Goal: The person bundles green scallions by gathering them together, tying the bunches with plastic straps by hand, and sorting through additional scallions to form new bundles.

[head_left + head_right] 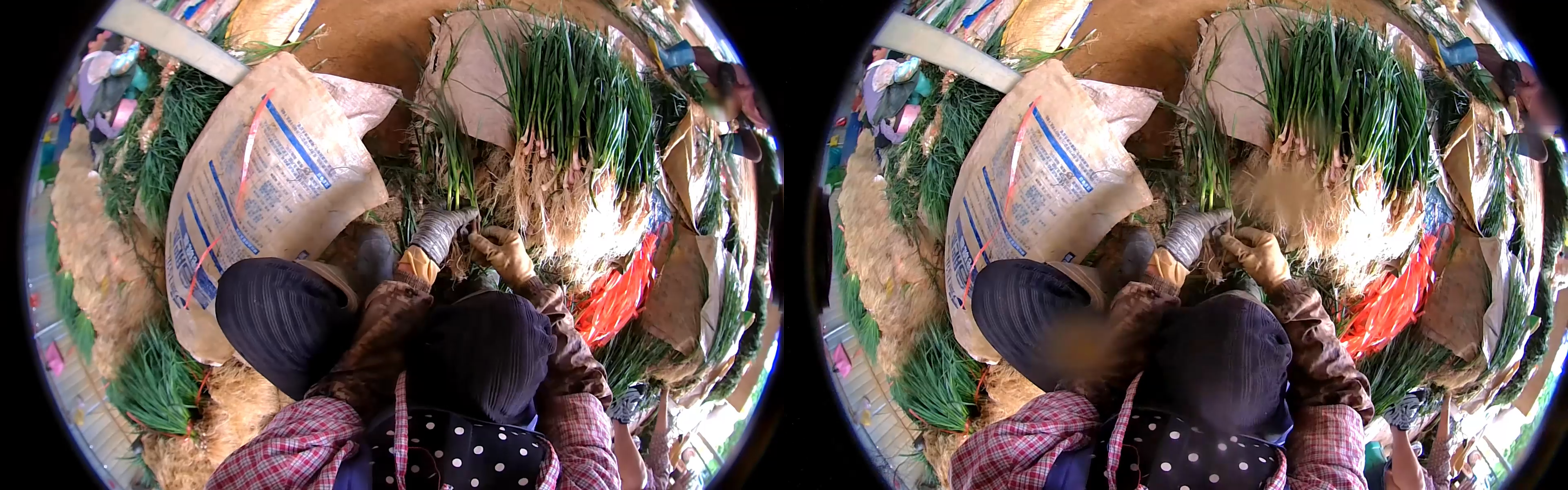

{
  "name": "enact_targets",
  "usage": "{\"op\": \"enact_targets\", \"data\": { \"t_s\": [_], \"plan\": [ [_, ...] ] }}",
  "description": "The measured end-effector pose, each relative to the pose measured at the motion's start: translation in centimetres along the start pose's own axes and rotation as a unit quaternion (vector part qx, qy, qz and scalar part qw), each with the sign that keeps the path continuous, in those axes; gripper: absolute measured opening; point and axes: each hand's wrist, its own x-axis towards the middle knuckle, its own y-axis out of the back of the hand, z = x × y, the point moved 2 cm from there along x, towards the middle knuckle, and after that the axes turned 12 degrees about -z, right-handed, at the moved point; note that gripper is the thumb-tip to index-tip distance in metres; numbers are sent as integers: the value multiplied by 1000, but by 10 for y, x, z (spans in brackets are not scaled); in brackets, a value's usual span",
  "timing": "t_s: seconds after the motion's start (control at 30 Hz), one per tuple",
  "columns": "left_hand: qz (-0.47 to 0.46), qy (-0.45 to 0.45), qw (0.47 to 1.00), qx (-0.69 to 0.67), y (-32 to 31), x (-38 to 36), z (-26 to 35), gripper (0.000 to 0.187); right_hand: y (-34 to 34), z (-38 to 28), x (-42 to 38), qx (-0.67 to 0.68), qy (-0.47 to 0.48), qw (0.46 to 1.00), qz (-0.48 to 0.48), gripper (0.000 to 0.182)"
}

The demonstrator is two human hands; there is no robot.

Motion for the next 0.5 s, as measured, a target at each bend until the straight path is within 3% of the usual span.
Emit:
{"op": "enact_targets", "data": {
  "t_s": [0.13, 0.23, 0.3, 0.4, 0.43, 0.5],
  "plan": [
    [-42, -45, 996, -62, -19, -23, 31, 12, 4, 0, -5, 107, 20, 994, 15, 22],
    [-82, -72, 988, -107, -28, -36, 52, 10, 15, 0, -4, 117, 75, 980, 145, 25],
    [-61, -94, 993, -43, -28, -28, 50, 12, 42, 18, 5, 117, 83, 970, 199, 30],
    [-76, -78, 994, 1, -31, -25, 43, 12, 53, 29, 24, 167, 235, 952, 101, 36],
    [-84, -70, 994, 17, -32, -22, 39, 12, 52, 16, 24, 167, 274, 947, 18, 40],
    [-98, -53, 994, 6, -46, -42, 57, 9, 56, 0, 40, 121, 185, 970, 102, 36]
  ]
}}
